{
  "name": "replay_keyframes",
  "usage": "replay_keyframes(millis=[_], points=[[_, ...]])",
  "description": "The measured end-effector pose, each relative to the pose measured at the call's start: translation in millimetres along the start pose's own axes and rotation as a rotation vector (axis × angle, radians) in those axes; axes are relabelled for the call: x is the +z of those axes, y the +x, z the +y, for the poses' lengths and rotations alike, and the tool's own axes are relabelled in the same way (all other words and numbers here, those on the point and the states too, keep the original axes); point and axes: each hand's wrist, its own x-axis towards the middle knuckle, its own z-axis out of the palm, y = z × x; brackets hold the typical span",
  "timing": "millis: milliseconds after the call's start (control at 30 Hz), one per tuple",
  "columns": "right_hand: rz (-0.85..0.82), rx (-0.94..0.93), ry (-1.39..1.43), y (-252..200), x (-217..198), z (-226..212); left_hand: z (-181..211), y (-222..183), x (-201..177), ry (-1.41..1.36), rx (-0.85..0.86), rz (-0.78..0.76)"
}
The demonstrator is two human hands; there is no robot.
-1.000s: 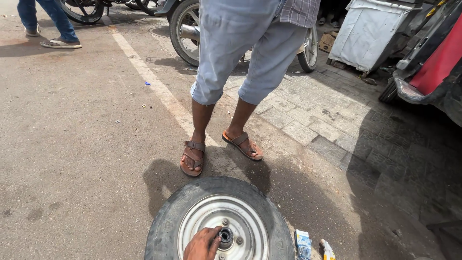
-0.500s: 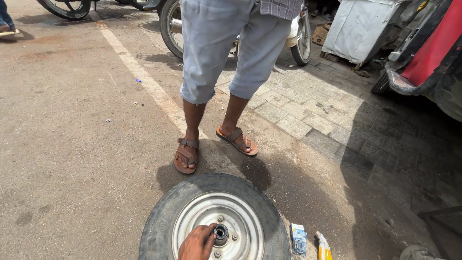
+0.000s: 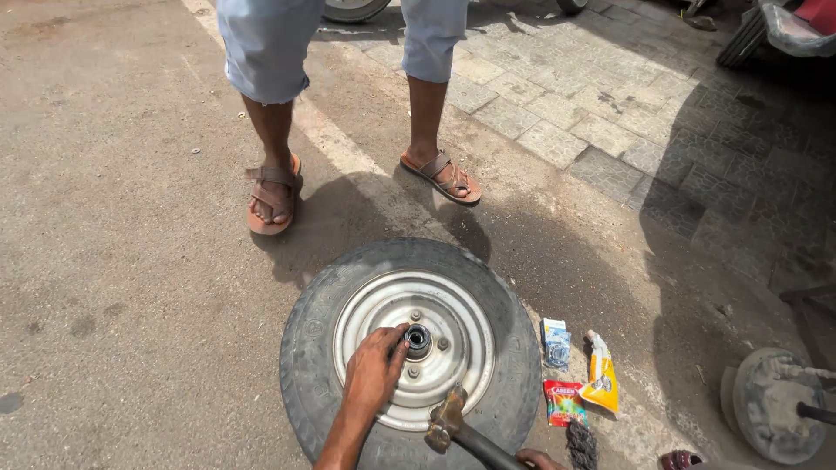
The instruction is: Applying grease to a ball bearing and installing it into a wheel hub using a hammer and punch.
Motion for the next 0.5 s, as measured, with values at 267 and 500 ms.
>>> replay_keyframes(millis=[267, 500], points=[[0.095, 0.183, 0.035, -173, -146, -286, -6, -6, 2, 0.013, 0.124, 0.052], [0.104, 0.075, -0.078, -168, -148, -302, -7, -5, 1, -0.024, -0.018, -0.01]])
